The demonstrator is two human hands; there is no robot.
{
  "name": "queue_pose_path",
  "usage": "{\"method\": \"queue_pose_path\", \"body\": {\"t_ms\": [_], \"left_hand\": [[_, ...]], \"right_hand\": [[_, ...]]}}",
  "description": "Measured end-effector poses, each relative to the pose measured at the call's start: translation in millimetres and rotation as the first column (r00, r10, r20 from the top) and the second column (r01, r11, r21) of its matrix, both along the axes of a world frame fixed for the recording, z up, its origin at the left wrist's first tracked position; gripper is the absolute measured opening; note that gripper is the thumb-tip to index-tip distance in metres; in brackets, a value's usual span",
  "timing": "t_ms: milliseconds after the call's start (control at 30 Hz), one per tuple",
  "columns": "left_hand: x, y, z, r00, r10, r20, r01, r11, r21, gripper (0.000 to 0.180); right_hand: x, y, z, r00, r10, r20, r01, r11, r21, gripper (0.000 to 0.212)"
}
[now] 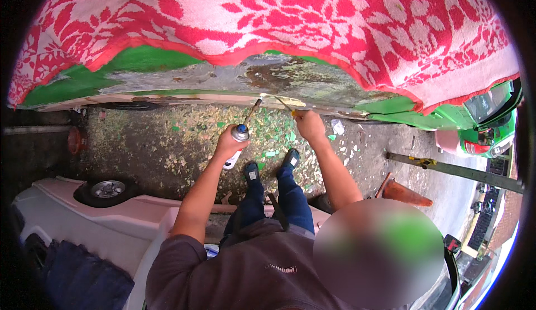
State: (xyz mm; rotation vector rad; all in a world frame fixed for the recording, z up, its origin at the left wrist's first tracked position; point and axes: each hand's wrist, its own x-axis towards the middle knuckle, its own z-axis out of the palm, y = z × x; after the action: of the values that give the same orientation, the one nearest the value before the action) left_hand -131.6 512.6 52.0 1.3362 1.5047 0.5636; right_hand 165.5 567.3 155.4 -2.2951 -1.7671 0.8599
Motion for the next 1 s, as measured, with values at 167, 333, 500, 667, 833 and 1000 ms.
{"method": "queue_pose_path", "body": {"t_ms": [167, 333, 500, 667, 833, 1000], "left_hand": [[-1.2, 8.7, -6.7, 0.999, -0.001, -0.035, 0.002, 1.0, 0.015, 0.068], [2.1, 9.4, 9.2, 1.0, -0.009, 0.008, 0.009, 0.999, -0.045, 0.069], [3.2, 5.6, -3.2, 0.999, -0.025, -0.031, 0.024, 0.999, -0.029, 0.068], [7.7, 6.1, -2.8, 0.999, -0.043, 0.01, 0.043, 0.998, 0.049, 0.063], [3.4, 3.6, 1.5, 0.999, 0.0, -0.034, 0.0, 1.0, -0.01, 0.065], [1.4, -6.2, -5.5, 0.985, 0.023, 0.169, -0.013, 0.998, -0.062, 0.061]], "right_hand": [[-1.3, 0.2, -6.4, 0.998, -0.018, -0.054, 0.02, 0.999, 0.044, 0.026], [6.2, -3.2, -3.1, 0.999, -0.005, -0.041, 0.007, 0.999, 0.05, 0.023], [-2.5, -16.1, -13.8, 0.998, -0.051, -0.042, 0.053, 0.998, 0.044, 0.02], [-1.6, -9.8, -17.8, 0.997, -0.068, -0.037, 0.07, 0.996, 0.054, 0.021], [0.8, -16.1, 0.7, 0.998, -0.025, -0.057, 0.032, 0.991, 0.127, 0.023], [-3.6, -16.5, -10.7, 0.999, -0.053, -0.001, 0.053, 0.998, 0.034, 0.023]]}}
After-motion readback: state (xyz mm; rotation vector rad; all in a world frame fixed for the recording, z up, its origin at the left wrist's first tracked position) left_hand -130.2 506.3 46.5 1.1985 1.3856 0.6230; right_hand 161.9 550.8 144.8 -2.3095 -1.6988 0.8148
